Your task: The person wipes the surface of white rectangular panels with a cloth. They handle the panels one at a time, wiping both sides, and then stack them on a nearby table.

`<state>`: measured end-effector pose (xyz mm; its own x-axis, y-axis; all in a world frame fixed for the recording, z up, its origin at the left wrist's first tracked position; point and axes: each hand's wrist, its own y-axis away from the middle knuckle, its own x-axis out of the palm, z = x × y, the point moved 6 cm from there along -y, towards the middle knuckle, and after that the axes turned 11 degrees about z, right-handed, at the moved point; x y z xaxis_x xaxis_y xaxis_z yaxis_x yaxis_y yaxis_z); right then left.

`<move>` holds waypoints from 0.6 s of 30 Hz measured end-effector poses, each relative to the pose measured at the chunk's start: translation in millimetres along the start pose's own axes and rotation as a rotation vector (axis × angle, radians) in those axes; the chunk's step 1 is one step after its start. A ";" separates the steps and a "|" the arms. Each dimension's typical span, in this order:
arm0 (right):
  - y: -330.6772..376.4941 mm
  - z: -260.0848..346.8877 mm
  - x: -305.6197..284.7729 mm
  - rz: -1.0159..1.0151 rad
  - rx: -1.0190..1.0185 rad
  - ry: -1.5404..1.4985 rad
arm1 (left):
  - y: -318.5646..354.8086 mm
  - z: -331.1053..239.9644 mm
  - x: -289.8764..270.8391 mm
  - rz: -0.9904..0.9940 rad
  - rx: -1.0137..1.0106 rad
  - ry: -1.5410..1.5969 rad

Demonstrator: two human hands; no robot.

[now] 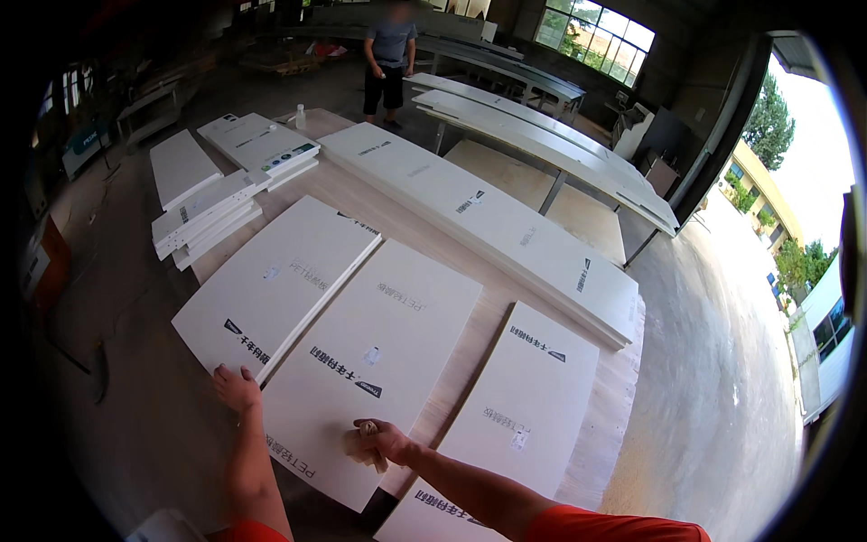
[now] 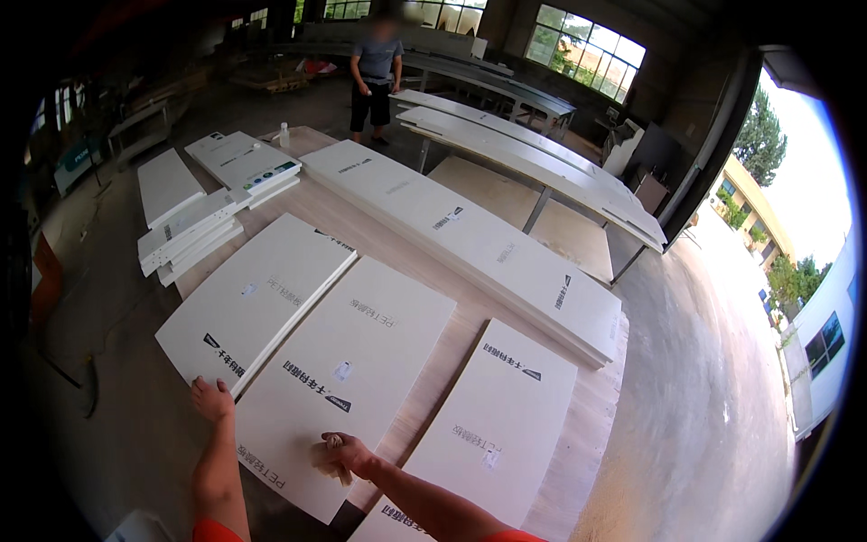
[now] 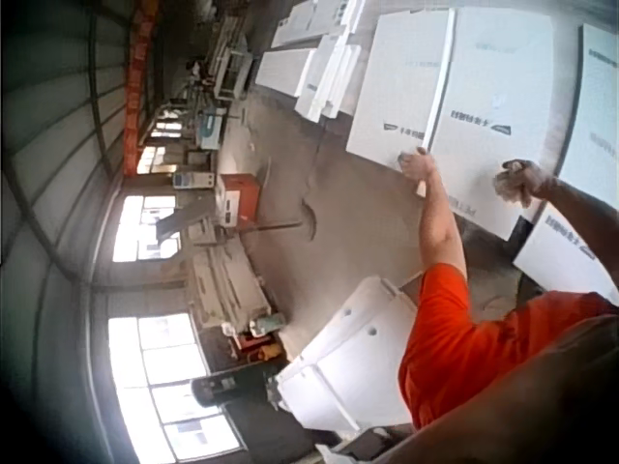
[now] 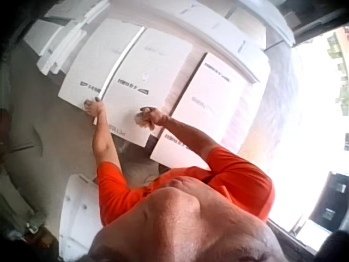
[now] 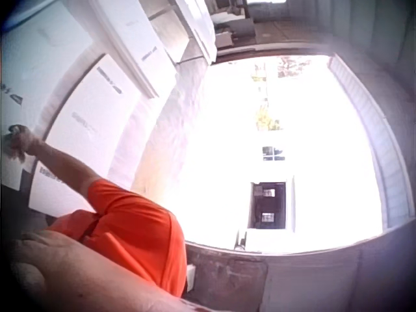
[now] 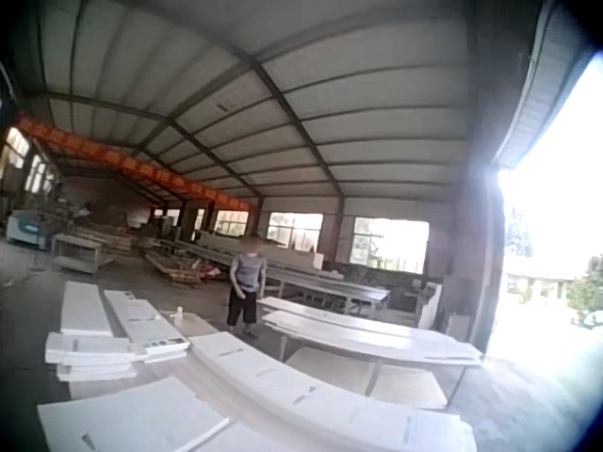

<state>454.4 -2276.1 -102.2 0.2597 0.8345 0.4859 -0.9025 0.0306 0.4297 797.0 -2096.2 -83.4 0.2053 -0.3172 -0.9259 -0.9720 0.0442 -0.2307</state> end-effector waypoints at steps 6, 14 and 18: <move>174.2 -75.9 12.7 0.014 -0.153 -0.425 | 173.7 -124.4 -34.0 0.259 0.175 0.392; 340.6 -150.0 28.4 -0.188 -0.184 -0.609 | 493.5 -212.4 -206.2 0.573 0.626 1.110; 383.6 -131.0 71.7 -0.068 -0.278 -0.531 | 579.7 -164.3 -332.8 0.745 0.665 1.228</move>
<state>81.8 -2132.5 -2.2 0.3918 0.4387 0.8087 -0.9151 0.2772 0.2929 146.5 -2120.6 140.1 -0.8096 -0.5628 -0.1670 -0.5193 0.8192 -0.2435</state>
